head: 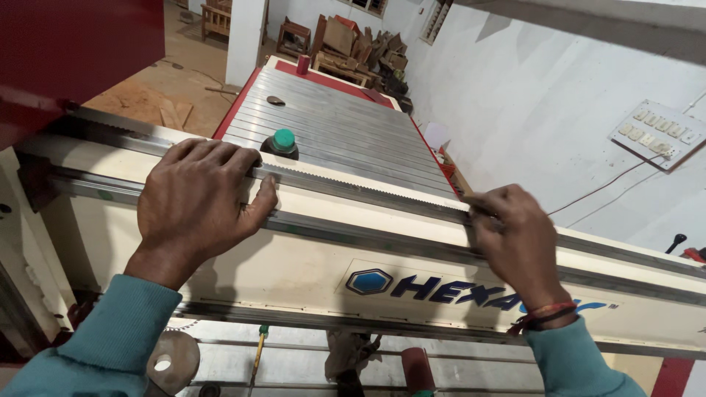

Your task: The person sands the horizontal metal rail of a CNC machine using a small abrasive block, moving it back and forth along the length of the rail.

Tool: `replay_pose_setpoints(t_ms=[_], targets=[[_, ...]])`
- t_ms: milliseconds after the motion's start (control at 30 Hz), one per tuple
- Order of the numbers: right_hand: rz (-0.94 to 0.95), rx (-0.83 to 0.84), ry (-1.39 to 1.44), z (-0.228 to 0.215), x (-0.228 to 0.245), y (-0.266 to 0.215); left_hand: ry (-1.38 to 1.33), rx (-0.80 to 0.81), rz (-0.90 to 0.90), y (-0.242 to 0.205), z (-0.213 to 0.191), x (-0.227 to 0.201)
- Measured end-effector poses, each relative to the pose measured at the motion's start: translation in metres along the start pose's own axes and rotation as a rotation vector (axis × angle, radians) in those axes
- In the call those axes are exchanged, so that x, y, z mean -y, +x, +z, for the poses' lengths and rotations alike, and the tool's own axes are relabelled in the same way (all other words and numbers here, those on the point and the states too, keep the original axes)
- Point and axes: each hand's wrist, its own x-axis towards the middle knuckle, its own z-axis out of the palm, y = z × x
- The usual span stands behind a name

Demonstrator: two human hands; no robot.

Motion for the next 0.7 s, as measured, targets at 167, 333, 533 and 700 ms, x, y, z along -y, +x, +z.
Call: replay_pose_setpoints(t_ms=[167,333,533,700], targets=[[-0.054,0.08,0.179,0.001,0.013,-0.013,-0.034,-0.023,0.007,0.001,-0.004,-0.003],[-0.018,0.084,0.077,0.004,0.034,-0.018,-0.068,0.003,-0.026,0.005,-0.009,-0.004],[-0.68,-0.401,0.319,0.05,0.144,0.005,-0.075,-0.005,-0.041,0.005,-0.013,-0.008],[-0.494,-0.081,0.351,0.053,0.194,0.013,-0.062,0.024,0.021,0.004,-0.015,-0.002]])
